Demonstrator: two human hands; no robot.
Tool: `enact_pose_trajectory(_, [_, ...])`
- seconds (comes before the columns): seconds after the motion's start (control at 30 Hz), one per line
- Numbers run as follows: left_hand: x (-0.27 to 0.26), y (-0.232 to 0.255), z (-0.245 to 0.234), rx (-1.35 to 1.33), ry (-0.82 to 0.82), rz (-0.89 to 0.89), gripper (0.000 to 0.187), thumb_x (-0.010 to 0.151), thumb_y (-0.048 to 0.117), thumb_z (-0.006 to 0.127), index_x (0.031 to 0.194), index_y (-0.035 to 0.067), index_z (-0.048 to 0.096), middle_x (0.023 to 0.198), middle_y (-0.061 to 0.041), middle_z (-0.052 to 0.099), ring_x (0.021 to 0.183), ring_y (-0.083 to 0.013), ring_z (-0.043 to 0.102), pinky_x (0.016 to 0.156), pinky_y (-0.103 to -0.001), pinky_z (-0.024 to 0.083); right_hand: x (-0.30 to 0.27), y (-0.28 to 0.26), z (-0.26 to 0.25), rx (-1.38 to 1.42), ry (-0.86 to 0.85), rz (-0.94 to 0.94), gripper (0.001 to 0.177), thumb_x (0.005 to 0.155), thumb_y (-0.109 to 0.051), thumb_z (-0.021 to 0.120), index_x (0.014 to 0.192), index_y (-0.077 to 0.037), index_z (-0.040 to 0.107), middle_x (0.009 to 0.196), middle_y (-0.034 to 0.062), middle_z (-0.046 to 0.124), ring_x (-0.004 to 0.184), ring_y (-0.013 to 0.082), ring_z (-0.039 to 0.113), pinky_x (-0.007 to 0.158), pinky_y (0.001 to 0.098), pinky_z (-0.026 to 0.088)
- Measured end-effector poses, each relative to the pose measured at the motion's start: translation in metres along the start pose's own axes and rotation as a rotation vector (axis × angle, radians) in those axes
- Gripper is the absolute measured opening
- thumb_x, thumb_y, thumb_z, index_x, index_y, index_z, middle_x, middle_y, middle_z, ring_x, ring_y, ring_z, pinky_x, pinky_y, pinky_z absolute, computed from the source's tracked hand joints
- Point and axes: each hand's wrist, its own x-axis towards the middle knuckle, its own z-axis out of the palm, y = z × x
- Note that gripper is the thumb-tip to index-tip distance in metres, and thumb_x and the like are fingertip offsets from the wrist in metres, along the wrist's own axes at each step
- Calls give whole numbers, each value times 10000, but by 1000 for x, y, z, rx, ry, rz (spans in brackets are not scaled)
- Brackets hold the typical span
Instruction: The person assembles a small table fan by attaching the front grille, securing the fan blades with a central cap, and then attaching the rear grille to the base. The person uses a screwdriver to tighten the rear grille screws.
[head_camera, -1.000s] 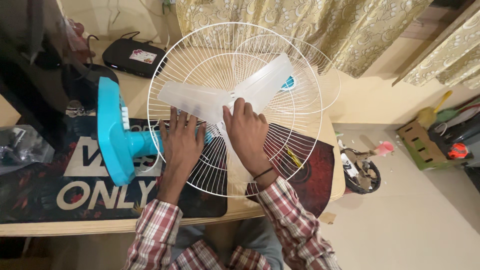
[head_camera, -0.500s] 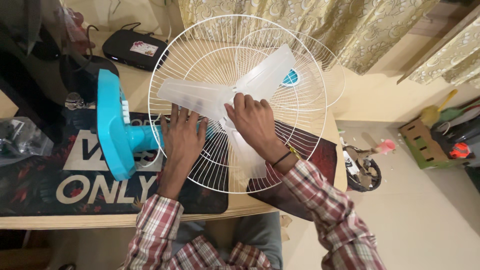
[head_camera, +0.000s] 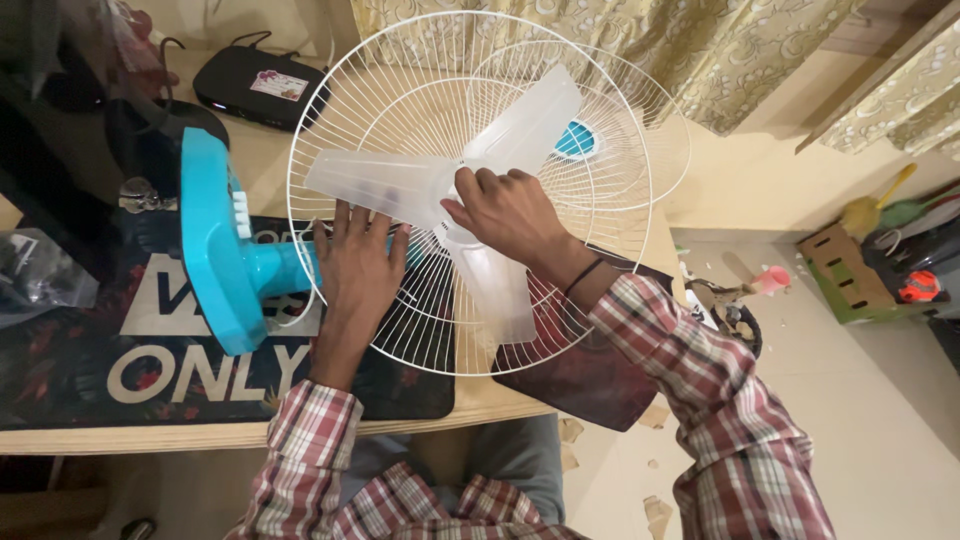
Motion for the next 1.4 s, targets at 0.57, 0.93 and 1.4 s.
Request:
enact_pose_trajectory(0.57, [0, 1, -6, -26, -6, 5, 485, 1040, 384, 549, 1454, 133, 575, 1460, -206, 564, 1452, -450, 390, 1110, -718, 292, -6, -25, -17, 118, 24, 327, 435, 951, -472, 728, 921, -63, 583, 679, 71, 650, 515, 289, 642, 529, 385, 495])
enact_pose_trajectory(0.93, [-2, 0, -4, -30, -23, -2, 480, 1045, 383, 533, 1452, 132, 570, 1479, -200, 546, 1469, -444, 363, 1109, -725, 280, -10, -49, -32, -31, 334, 489, 355, 941, -345, 780, 999, -26, 636, 936, 107, 568, 889, 267, 535, 747, 427, 431])
enact_pose_trajectory(1.4, [0, 2, -6, -16, -7, 7, 485, 1045, 382, 535, 1457, 129, 578, 1476, -190, 550, 1448, -444, 382, 1102, -725, 285, -10, -59, -12, 154, 163, 388, 372, 931, -152, 756, 1160, 105, 615, 1053, 166, 551, 951, 312, 549, 749, 380, 529])
